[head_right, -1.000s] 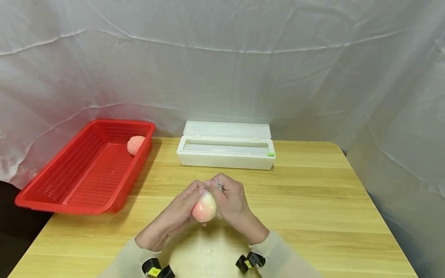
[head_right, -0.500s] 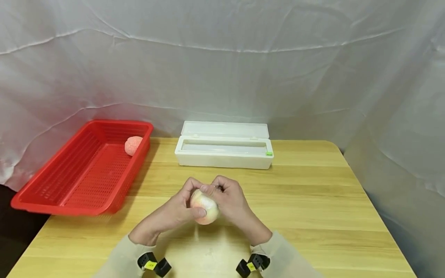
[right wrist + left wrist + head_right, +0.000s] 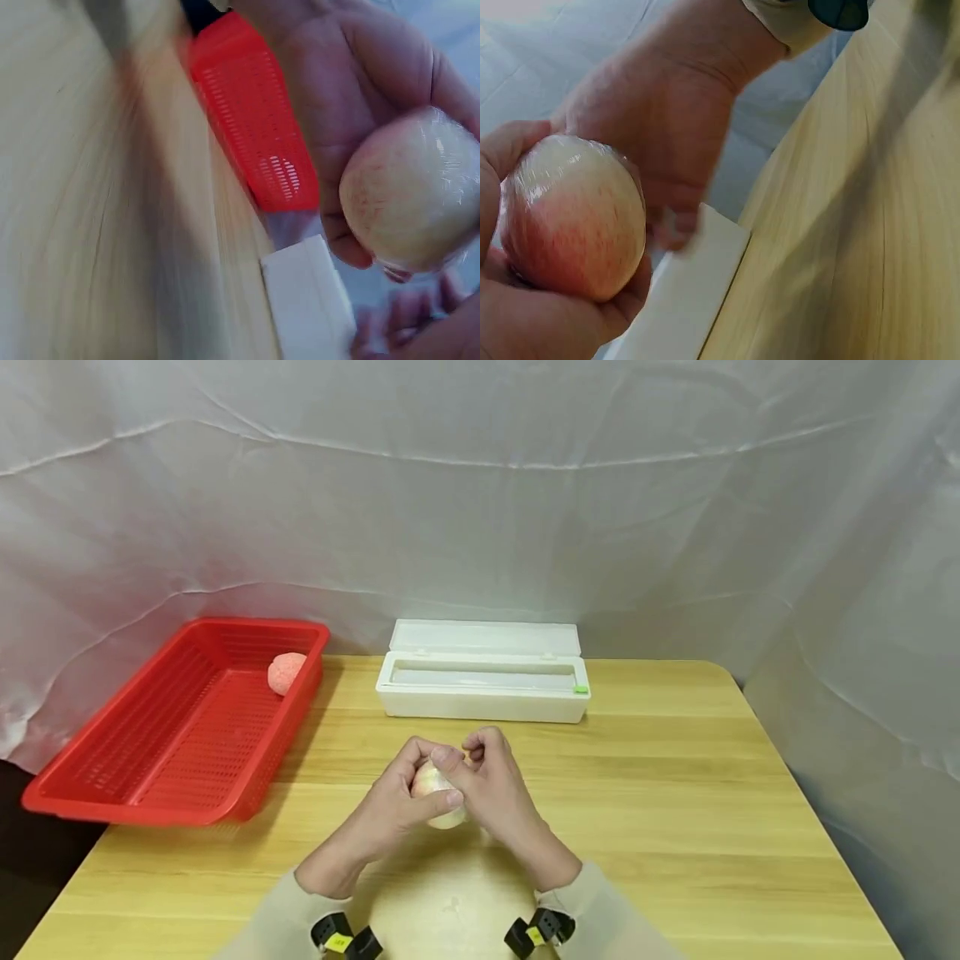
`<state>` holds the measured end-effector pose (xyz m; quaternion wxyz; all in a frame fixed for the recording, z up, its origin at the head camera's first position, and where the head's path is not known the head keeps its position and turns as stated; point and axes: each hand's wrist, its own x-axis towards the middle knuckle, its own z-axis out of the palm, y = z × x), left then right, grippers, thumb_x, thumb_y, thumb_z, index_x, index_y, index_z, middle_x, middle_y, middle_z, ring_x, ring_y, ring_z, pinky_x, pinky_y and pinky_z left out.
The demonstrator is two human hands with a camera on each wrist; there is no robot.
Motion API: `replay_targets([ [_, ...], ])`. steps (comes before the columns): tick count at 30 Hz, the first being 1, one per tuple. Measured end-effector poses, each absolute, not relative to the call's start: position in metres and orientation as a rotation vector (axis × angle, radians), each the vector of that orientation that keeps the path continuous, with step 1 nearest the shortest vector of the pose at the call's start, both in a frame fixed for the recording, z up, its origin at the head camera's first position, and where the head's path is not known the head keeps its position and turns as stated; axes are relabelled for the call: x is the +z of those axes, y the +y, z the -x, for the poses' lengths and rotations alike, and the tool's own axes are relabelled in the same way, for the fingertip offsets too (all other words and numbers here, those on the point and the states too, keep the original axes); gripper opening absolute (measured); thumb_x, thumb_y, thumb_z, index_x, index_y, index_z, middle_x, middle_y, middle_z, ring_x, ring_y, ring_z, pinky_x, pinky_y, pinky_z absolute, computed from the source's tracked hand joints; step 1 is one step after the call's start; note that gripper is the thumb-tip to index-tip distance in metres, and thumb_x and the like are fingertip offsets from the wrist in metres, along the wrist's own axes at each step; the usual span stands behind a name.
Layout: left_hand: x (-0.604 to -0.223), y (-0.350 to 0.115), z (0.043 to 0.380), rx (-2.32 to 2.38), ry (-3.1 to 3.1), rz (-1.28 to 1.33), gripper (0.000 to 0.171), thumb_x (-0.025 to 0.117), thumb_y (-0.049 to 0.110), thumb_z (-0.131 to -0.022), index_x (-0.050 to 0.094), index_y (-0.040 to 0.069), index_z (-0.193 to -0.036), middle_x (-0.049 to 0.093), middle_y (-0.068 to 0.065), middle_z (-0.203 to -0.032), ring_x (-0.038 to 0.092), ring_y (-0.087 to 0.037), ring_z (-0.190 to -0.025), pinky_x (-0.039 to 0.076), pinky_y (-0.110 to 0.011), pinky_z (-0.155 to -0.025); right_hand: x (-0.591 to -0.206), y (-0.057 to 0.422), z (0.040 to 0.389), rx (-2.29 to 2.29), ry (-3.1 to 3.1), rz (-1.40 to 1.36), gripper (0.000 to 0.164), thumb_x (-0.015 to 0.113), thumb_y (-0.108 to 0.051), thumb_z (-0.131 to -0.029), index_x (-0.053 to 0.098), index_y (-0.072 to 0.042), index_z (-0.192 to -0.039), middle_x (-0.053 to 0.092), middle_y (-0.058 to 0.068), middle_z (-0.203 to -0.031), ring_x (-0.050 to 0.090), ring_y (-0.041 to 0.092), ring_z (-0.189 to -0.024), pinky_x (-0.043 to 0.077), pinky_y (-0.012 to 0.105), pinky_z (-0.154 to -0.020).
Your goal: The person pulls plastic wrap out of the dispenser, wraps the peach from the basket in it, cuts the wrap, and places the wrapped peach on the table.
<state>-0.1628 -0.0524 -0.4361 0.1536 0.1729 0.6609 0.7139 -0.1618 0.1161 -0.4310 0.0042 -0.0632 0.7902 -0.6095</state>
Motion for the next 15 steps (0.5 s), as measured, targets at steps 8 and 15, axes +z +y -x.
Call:
replay_targets([
  [8, -0.438, -0.043, 0.161, 2.206, 1.886, -0.476, 0.04, 0.072, 0.004, -0.086, 0.048, -0.002, -0.118, 0.056, -0.018, -0.126, 0.061, -0.022, -0.106, 0.058, -0.029, -0.081, -0.433, 0.102, 0.16, -2.118, 2.024, 0.04, 0.05, 0.042, -0.048, -0.112, 0.062, -0.007, -0.134, 0.064, 0.012, -0.123, 0.059, 0.021, -0.11, 0.053, 0.029, -0.086],
  [15, -0.44, -0.031, 0.159, 2.395, 1.958, -0.389, 0.032, 0.066, 0.003, -0.091, 0.053, -0.005, -0.118, 0.064, -0.02, -0.13, 0.061, -0.019, -0.115, 0.052, -0.028, -0.094, -0.431, 0.091, 0.155, -2.413, 1.914, -0.105, 0.058, 0.039, -0.048, -0.113, 0.068, -0.003, -0.135, 0.068, 0.01, -0.13, 0.062, 0.016, -0.117, 0.054, 0.024, -0.092],
])
